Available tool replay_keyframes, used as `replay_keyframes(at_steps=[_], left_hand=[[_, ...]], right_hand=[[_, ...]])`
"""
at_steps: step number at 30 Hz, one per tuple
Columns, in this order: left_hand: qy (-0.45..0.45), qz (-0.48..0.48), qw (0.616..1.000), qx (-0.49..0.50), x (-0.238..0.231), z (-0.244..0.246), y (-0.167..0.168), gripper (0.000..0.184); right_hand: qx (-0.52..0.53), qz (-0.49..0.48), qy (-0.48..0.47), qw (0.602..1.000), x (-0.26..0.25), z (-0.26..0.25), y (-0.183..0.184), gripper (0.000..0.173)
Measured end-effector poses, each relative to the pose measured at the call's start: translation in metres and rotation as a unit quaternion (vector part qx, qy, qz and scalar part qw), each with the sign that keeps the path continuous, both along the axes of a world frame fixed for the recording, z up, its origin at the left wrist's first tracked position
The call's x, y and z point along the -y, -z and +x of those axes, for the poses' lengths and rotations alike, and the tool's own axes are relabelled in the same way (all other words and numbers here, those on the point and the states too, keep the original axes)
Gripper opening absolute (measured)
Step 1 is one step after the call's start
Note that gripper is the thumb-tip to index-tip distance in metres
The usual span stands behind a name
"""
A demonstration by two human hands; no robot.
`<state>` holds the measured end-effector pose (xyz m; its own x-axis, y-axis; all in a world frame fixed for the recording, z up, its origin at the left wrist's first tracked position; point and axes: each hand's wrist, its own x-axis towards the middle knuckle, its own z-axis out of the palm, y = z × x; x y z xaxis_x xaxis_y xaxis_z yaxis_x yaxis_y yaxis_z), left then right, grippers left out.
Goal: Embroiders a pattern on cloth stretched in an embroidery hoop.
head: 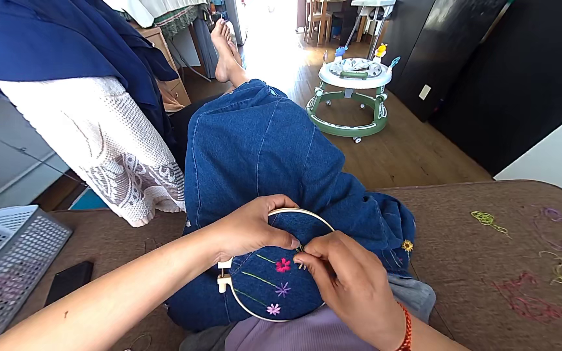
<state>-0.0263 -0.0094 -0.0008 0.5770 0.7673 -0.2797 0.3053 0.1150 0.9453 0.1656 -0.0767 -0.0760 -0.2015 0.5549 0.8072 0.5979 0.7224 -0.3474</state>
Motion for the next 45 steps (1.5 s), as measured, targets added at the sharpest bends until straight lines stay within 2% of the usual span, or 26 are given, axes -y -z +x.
replay_keyframes(at_steps=[3, 5, 6, 9, 10, 11, 13, 16, 17, 18, 20, 23, 25, 29, 31, 33, 37, 42, 45], left_hand=[[0.000, 0.002, 1.000, 0.001, 0.002, 0.001, -0.001, 0.035], [0.006, 0.007, 1.000, 0.004, 0.003, 0.000, -0.002, 0.035], [0.013, 0.011, 1.000, 0.010, 0.003, -0.001, -0.002, 0.035], [0.048, 0.036, 0.998, 0.007, 0.006, -0.002, -0.004, 0.040], [0.057, 0.048, 0.997, 0.001, 0.007, -0.001, -0.005, 0.041], [0.065, 0.060, 0.996, -0.006, 0.008, 0.000, -0.006, 0.041], [0.078, 0.085, 0.993, -0.023, 0.009, 0.001, -0.008, 0.041], [0.093, 0.118, 0.987, -0.061, 0.010, 0.001, -0.009, 0.040], [0.095, 0.128, 0.984, -0.074, 0.011, 0.000, -0.009, 0.039], [0.095, 0.130, 0.984, -0.080, 0.011, 0.000, -0.010, 0.039], [0.099, 0.135, 0.982, -0.088, 0.012, -0.002, -0.010, 0.038], [0.111, 0.139, 0.980, -0.093, 0.011, 0.000, -0.009, 0.037], [0.113, 0.140, 0.979, -0.095, 0.008, 0.001, -0.007, 0.036], [0.104, 0.122, 0.985, -0.067, 0.001, 0.001, -0.005, 0.036], [0.100, 0.113, 0.987, -0.051, -0.001, 0.000, -0.003, 0.036], [0.098, 0.108, 0.988, -0.046, -0.002, 0.000, -0.002, 0.036], [0.104, 0.119, 0.986, -0.049, 0.000, 0.002, -0.005, 0.036], [0.102, 0.136, 0.984, -0.050, 0.000, 0.001, -0.005, 0.039], [0.103, 0.153, 0.982, -0.051, -0.001, -0.001, -0.003, 0.039]], right_hand=[[0.009, 0.014, 0.001, 1.000, -0.009, 0.000, 0.004, 0.018], [-0.058, -0.013, -0.040, 0.997, -0.013, 0.008, -0.004, 0.025], [-0.103, -0.039, -0.074, 0.991, -0.016, 0.015, -0.010, 0.025], [-0.202, -0.127, -0.160, 0.958, -0.035, 0.034, -0.028, 0.008], [-0.222, -0.186, -0.205, 0.935, -0.045, 0.038, -0.031, 0.011], [-0.240, -0.265, -0.269, 0.894, -0.057, 0.039, -0.031, 0.015], [-0.227, -0.422, -0.406, 0.778, -0.080, 0.034, -0.024, 0.020], [-0.146, -0.535, -0.585, 0.591, -0.108, 0.019, -0.008, 0.023], [-0.112, -0.536, -0.627, 0.554, -0.114, 0.014, -0.005, 0.018], [-0.087, -0.527, -0.656, 0.533, -0.118, 0.010, -0.003, 0.019], [-0.066, -0.501, -0.695, 0.511, -0.121, 0.007, 0.000, 0.026], [-0.058, -0.489, -0.719, 0.492, -0.124, 0.013, 0.006, 0.027], [-0.061, -0.508, -0.700, 0.499, -0.122, 0.017, 0.008, 0.023], [-0.120, -0.530, -0.632, 0.553, -0.119, 0.023, 0.030, 0.024], [-0.159, -0.540, -0.589, 0.580, -0.112, 0.026, 0.035, 0.017], [-0.184, -0.565, -0.525, 0.609, -0.096, 0.027, 0.021, 0.005], [-0.185, -0.553, -0.570, 0.579, -0.098, 0.026, 0.022, 0.014], [-0.246, -0.541, -0.583, 0.553, -0.092, 0.027, 0.026, 0.023], [-0.314, -0.566, -0.485, 0.588, -0.083, 0.025, 0.017, 0.017]])
